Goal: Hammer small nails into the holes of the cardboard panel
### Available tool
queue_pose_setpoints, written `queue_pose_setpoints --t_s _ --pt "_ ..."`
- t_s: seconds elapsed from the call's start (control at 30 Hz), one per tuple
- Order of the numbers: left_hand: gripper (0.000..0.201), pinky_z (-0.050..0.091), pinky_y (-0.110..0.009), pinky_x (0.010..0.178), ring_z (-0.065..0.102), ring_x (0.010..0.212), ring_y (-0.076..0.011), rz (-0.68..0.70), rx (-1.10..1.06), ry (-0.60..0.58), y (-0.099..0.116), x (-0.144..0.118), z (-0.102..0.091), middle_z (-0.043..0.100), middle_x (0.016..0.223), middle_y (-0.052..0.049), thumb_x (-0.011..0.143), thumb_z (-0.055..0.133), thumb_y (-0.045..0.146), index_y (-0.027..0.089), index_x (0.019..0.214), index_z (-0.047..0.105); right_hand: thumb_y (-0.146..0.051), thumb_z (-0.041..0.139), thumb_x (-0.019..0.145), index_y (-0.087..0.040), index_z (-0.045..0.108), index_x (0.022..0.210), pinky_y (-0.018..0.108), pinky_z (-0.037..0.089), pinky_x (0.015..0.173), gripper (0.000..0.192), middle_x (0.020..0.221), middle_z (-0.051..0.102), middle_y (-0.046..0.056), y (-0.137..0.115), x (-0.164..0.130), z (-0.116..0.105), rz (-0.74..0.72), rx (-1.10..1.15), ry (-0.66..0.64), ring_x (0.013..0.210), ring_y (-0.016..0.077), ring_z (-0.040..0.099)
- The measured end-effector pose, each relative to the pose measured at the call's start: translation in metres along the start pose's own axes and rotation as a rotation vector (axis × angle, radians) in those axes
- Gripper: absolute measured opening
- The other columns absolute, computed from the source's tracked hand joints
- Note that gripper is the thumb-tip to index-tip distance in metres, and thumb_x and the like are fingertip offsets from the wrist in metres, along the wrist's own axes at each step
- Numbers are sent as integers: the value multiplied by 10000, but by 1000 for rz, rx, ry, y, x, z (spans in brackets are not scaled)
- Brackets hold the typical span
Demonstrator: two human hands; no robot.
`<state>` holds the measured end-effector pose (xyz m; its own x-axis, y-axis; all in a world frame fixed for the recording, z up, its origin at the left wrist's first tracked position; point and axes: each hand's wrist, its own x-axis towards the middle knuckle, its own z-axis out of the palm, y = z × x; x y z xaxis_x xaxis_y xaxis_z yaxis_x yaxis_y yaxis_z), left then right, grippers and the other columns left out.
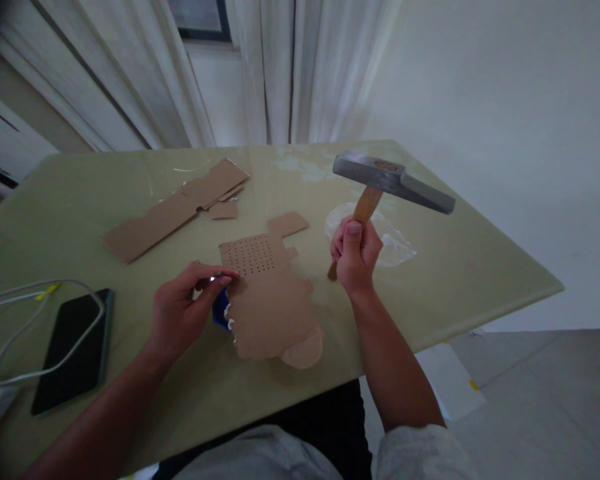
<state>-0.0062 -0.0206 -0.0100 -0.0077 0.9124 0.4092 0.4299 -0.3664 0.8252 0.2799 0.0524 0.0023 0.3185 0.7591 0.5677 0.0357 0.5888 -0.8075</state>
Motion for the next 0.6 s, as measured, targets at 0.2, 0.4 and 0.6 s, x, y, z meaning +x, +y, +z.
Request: queue_pose_setpoints --t_s 0.2,0.4,0.6 --pt "123 557 -327 723 703 748 -180 13 25 6 -1 0 0 878 942 -10 1009 760 301 287 1009 882 -813 723 968 -268 536 806 213 288 338 598 543 346 -120 -1 0 1 15 -16 7 375 80 319" --pt "135 559 -330 727 705 751 -187 19 65 -16 0 1 0 877 947 -13 1015 749 309 294 1016 883 -790 735 975 -263 550 803 208 286 336 584 547 355 -117 -1 -1 1 4 0 2 381 76 314" --pt "148 547 -318 723 679 731 -178 36 63 -13 2 1 1 869 932 -11 1020 730 293 283 1011 877 -806 735 963 -268 539 810 204 282 330 593 549 351 -121 -1 -1 1 14 -3 -2 384 75 295"
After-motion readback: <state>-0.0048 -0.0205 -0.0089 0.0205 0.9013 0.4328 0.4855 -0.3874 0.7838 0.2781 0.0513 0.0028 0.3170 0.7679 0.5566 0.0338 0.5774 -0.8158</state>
